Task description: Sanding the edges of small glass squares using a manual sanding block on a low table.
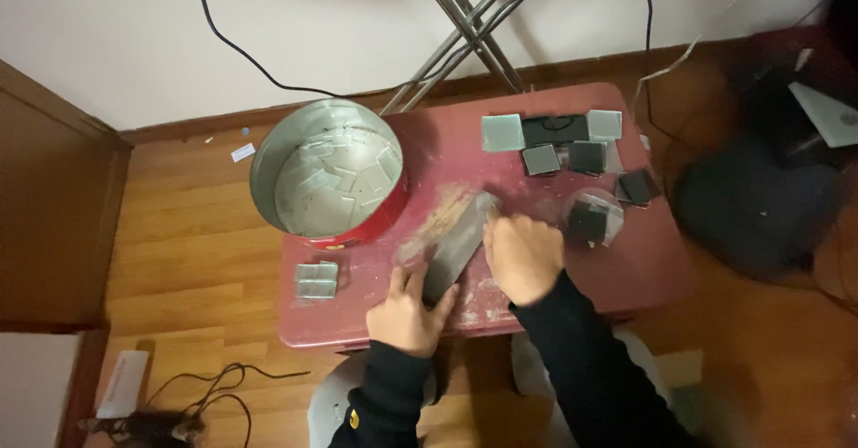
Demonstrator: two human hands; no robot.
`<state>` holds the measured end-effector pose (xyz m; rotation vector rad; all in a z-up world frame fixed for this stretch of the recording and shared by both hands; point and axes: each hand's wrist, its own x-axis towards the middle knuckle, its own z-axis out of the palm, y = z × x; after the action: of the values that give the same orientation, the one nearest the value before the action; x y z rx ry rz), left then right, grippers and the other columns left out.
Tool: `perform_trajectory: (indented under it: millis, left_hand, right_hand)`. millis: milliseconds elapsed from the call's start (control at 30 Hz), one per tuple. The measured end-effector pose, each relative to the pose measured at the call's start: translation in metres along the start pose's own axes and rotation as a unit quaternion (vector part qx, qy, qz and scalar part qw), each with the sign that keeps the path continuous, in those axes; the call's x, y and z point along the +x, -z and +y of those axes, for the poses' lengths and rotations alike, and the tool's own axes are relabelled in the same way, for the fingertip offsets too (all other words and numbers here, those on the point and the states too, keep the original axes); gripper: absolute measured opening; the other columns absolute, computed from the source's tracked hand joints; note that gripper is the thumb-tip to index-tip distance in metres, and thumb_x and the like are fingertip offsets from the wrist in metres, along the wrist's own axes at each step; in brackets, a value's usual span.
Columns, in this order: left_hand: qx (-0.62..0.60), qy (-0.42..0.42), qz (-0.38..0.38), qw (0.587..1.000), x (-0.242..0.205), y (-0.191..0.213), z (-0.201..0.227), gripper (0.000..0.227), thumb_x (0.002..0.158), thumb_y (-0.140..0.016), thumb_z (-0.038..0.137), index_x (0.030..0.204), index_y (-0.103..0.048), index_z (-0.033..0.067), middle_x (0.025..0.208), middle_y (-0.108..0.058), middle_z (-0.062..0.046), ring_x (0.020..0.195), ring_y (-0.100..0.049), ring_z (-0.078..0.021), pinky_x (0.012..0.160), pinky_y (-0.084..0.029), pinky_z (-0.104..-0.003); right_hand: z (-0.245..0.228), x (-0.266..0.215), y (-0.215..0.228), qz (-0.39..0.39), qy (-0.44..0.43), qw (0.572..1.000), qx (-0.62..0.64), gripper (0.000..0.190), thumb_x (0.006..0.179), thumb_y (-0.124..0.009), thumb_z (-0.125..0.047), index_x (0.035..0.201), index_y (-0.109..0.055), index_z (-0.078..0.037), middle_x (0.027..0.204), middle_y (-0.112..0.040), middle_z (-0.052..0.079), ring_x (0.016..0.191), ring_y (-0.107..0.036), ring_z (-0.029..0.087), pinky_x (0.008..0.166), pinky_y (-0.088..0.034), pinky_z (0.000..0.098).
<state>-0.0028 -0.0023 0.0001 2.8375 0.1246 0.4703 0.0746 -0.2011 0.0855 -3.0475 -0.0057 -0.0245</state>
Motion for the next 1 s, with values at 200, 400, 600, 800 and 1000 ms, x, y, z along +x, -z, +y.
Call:
perform_trajectory:
  millis: [200,400,600,800,1000]
  left_hand:
    - [0.003,-0.002,0.025,1.000,0.000,0.004,0.003,0.063,0.077,-0.081,0.080,0.120,-0.082,0.0336,0.106,-0.062,0.011,0.060,-0.079,-0.0304,0.060,-0.065,-0.039]
    - [0.017,-0.015,0.058,0.998,0.000,-0.007,-0.002,0.062,0.076,-0.083,0.079,0.118,-0.083,0.0338,0.104,-0.062,0.010,0.054,-0.077,-0.0281,0.056,-0.062,-0.037]
    - [-0.003,0.011,-0.009,1.000,0.000,-0.006,-0.003,0.064,0.078,-0.081,0.080,0.123,-0.082,0.0339,0.109,-0.064,0.011,0.065,-0.081,-0.0314,0.063,-0.066,-0.041]
    - [0.002,0.007,-0.003,1.000,0.002,0.009,0.007,0.064,0.078,-0.082,0.078,0.124,-0.081,0.0334,0.109,-0.063,0.010,0.066,-0.082,-0.0306,0.064,-0.066,-0.040]
    - [0.002,0.001,-0.008,1.000,0.000,0.002,0.002,0.064,0.077,-0.081,0.081,0.122,-0.082,0.0344,0.108,-0.062,0.011,0.064,-0.081,-0.0310,0.063,-0.066,-0.040]
  right_hand:
    - [-0.002,0.002,0.010,0.011,-0.002,1.000,0.010,0.034,0.105,-0.064,-0.039,0.093,-0.087,-0.016,0.086,-0.084,0.013,0.080,-0.085,0.041,0.072,-0.067,0.0541]
    - [-0.017,0.007,0.022,0.056,-0.010,0.998,-0.012,0.029,0.106,-0.065,-0.039,0.102,-0.087,-0.022,0.088,-0.084,0.011,0.082,-0.085,0.038,0.074,-0.068,0.0525]
    - [-0.012,0.010,0.007,0.068,-0.021,0.997,0.005,0.034,0.105,-0.066,-0.045,0.095,-0.086,-0.020,0.089,-0.084,0.010,0.080,-0.085,0.039,0.072,-0.067,0.0514]
    - [-0.004,0.004,-0.002,0.048,-0.022,0.998,-0.015,0.036,0.103,-0.066,-0.046,0.088,-0.086,-0.020,0.085,-0.083,0.008,0.078,-0.085,0.037,0.071,-0.067,0.0498]
    - [0.004,0.005,-0.010,0.037,-0.013,0.999,-0.014,0.034,0.101,-0.066,-0.043,0.085,-0.084,-0.019,0.083,-0.082,0.009,0.076,-0.084,0.038,0.068,-0.066,0.0516]
